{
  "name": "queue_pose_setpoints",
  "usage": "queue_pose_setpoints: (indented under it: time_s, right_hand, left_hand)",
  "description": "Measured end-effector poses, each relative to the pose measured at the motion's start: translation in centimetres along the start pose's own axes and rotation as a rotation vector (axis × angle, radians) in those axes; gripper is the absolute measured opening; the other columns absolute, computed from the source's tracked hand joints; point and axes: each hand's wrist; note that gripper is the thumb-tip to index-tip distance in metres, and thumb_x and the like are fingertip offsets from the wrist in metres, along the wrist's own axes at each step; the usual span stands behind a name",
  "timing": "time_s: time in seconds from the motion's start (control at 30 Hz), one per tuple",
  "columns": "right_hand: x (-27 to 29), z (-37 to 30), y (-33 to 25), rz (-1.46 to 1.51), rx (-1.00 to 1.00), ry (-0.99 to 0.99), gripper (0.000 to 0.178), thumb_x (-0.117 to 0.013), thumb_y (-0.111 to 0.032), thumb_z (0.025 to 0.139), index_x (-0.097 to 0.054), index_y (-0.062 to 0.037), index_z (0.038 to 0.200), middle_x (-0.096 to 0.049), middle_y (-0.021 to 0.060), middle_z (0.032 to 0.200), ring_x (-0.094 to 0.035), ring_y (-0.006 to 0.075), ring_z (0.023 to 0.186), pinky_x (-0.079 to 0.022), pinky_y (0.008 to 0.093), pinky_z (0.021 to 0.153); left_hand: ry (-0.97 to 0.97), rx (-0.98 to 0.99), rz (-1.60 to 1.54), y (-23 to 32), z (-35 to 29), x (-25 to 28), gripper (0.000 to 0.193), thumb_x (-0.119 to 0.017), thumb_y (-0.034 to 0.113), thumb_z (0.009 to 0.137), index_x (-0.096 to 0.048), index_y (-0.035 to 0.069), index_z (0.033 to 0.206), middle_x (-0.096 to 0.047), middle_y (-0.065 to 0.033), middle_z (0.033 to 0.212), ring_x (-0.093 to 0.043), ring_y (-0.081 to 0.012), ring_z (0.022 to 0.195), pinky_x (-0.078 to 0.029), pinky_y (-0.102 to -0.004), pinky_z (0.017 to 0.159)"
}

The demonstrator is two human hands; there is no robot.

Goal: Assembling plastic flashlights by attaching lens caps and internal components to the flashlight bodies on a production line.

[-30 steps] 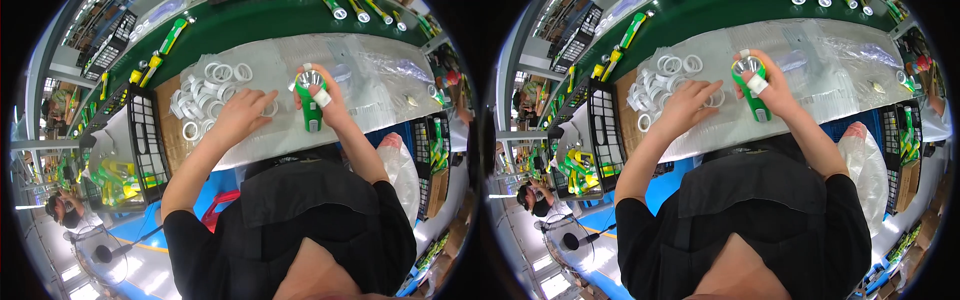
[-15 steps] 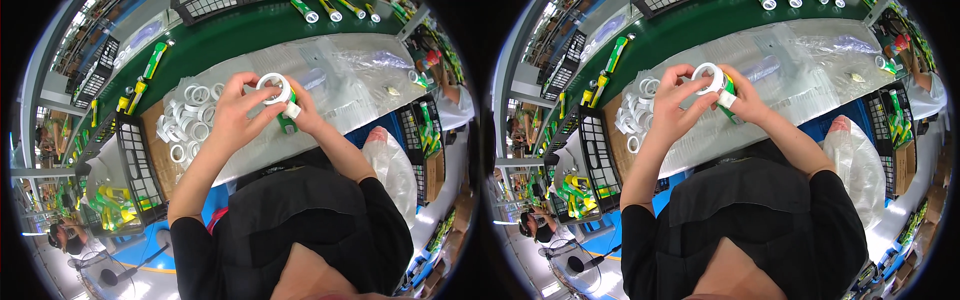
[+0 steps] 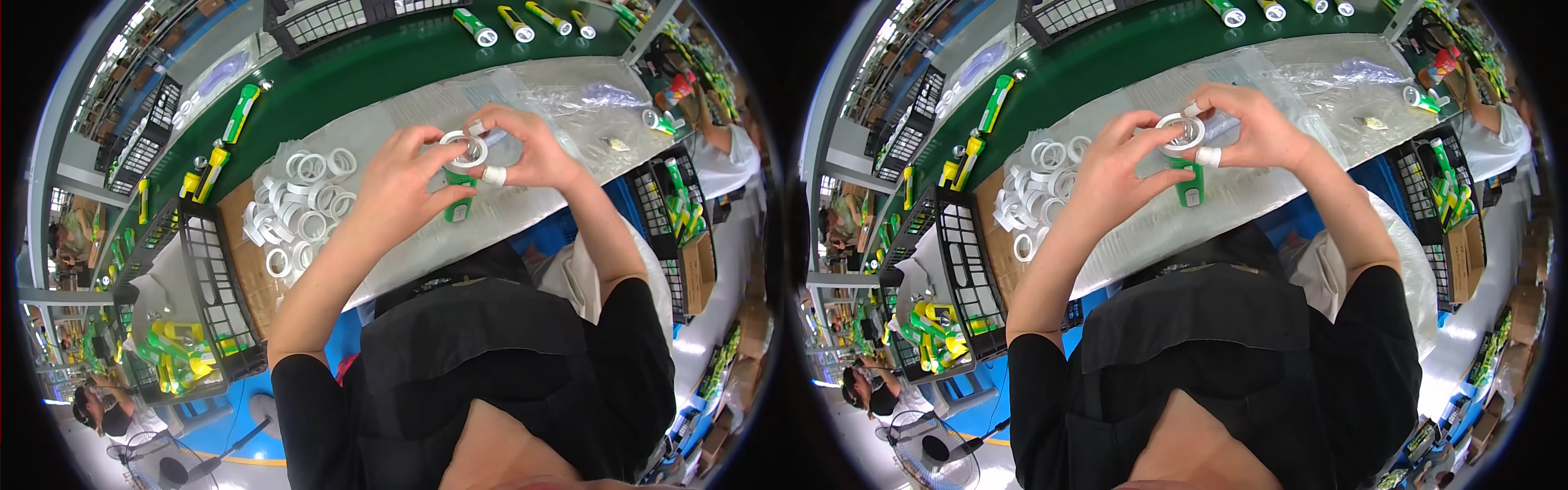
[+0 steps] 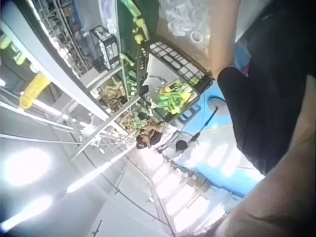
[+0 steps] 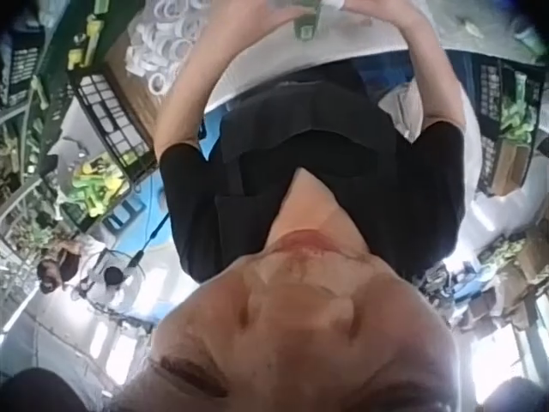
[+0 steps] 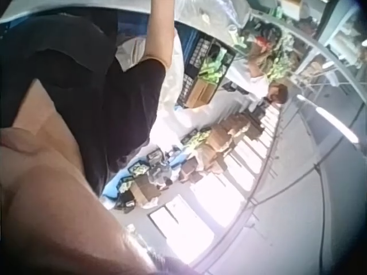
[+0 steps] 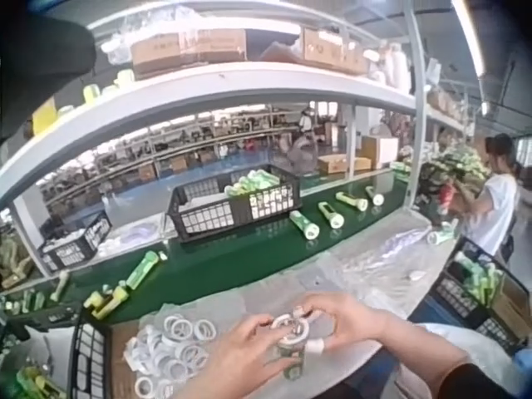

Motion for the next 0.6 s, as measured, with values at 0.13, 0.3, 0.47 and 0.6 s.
queue_pose_setpoints:
  time_s: [0.13,0.3,0.47,0.6]
  right_hand:
    - [2.9,2.3,-2.8,-0.138,-0.029,-0.359,0.036,-0.077,-0.012,0.071,-0.061,-0.0030,0.103,-0.056,0.0083,0.090,-0.057,0.0244,0.078,-0.048,0.0350,0.068]
    - [4.5,4.2,-2.6,-0.184,-0.053,-0.626,0.031,-0.074,-0.012,0.073,-0.059,-0.0017,0.099,-0.054,0.0087,0.090,-0.056,0.0257,0.076,-0.046,0.0364,0.066]
    - [4.6,4.6,-2.6,-0.198,-0.069,-0.704,0.026,-0.073,-0.013,0.076,-0.057,-0.0010,0.092,-0.054,0.0100,0.087,-0.057,0.0277,0.076,-0.045,0.0375,0.065]
    - [3.5,5.4,-4.4,-0.387,-0.326,-0.723,0.034,-0.074,-0.025,0.079,-0.056,-0.0001,0.092,-0.060,0.0139,0.095,-0.060,0.0291,0.081,-0.047,0.0382,0.067]
  left_hand:
    - [0.023,0.032,-0.111,0.0,0.7,-2.5,0.043,-0.084,0.022,0.069,-0.062,0.011,0.104,-0.062,-0.0083,0.097,-0.062,-0.0313,0.090,-0.051,-0.0413,0.075]
    - [0.065,0.032,-0.193,0.0,1.1,-3.7,0.040,-0.084,0.020,0.069,-0.060,0.011,0.101,-0.064,-0.0084,0.090,-0.064,-0.0314,0.084,-0.052,-0.0415,0.071]
    - [0.034,0.060,-0.174,-0.1,0.8,-4.1,0.037,-0.084,0.014,0.071,-0.063,0.010,0.102,-0.067,-0.0064,0.098,-0.065,-0.0225,0.083,-0.052,-0.0334,0.065]
    - [0.066,0.051,-0.153,-0.4,0.9,-4.4,0.037,-0.084,0.018,0.070,-0.063,0.011,0.100,-0.062,-0.0070,0.086,-0.063,-0.0250,0.076,-0.050,-0.0368,0.063]
Point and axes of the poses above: each hand's wrist, its own z-axis towards the middle knuckle, its own x-axis out of the back of the hand, y = z × x
